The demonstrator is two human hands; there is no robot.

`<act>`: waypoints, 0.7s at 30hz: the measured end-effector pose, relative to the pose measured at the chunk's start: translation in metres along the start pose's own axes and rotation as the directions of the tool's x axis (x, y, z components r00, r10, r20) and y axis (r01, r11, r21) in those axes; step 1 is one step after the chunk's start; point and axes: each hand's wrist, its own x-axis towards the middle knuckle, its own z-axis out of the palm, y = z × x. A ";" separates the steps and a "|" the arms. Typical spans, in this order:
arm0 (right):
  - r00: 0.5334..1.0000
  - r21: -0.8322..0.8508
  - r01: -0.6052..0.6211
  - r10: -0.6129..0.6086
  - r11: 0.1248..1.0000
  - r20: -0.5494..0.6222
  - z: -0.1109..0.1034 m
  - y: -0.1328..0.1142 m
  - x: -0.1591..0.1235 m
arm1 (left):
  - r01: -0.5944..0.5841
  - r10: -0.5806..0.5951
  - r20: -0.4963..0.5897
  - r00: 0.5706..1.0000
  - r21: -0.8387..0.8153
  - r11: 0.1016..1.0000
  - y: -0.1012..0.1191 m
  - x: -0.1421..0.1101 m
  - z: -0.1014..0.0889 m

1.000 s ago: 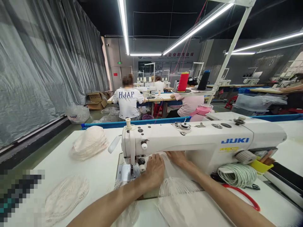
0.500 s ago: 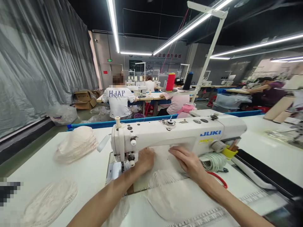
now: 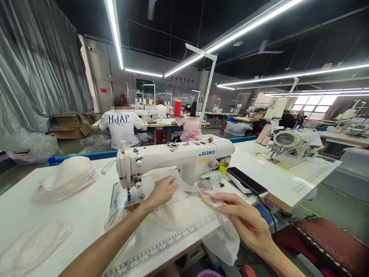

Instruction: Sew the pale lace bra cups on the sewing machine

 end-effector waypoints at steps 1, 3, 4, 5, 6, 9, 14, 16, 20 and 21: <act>1.000 0.018 -0.009 0.009 1.000 -0.011 0.002 -0.004 -0.003 | -0.050 0.054 0.038 0.998 -0.106 0.993 0.015 -0.012 0.002; 0.999 0.027 -0.021 0.022 0.999 -0.031 0.006 -0.012 -0.010 | -0.053 0.179 0.159 0.971 -0.585 0.809 0.040 -0.037 0.007; 0.999 0.027 -0.021 0.022 0.999 -0.023 0.007 -0.015 -0.014 | 0.001 0.189 0.198 0.962 -0.694 0.720 0.050 -0.050 0.009; 1.000 0.030 -0.027 0.027 0.999 0.008 0.008 -0.018 -0.019 | 0.057 0.163 0.217 0.963 -0.749 0.660 0.056 -0.062 0.011; 0.998 0.039 -0.048 0.046 0.998 0.053 0.008 -0.020 -0.024 | 0.087 0.118 0.211 0.970 -0.761 0.643 0.060 -0.074 0.012; 0.963 0.097 -0.213 0.193 0.972 0.188 0.016 -0.025 -0.034 | 0.073 0.026 0.141 0.990 -0.649 0.757 0.059 -0.106 0.011; 0.846 0.246 -0.436 0.300 0.866 0.441 0.064 -0.034 -0.031 | -0.023 0.105 0.174 0.979 -0.419 0.908 0.050 -0.149 0.000; 0.789 0.241 -0.490 0.309 0.837 0.531 0.086 -0.040 -0.028 | 0.022 0.035 0.142 0.989 -0.380 0.925 0.046 -0.164 -0.004; 0.753 0.239 -0.534 0.328 0.811 0.570 0.107 -0.050 -0.027 | 0.195 -0.105 0.212 0.972 -0.470 0.861 0.035 -0.191 -0.009; 0.752 0.235 -0.533 0.328 0.813 0.571 0.108 -0.051 -0.028 | 0.235 -0.119 0.250 0.961 -0.505 0.831 0.031 -0.195 -0.009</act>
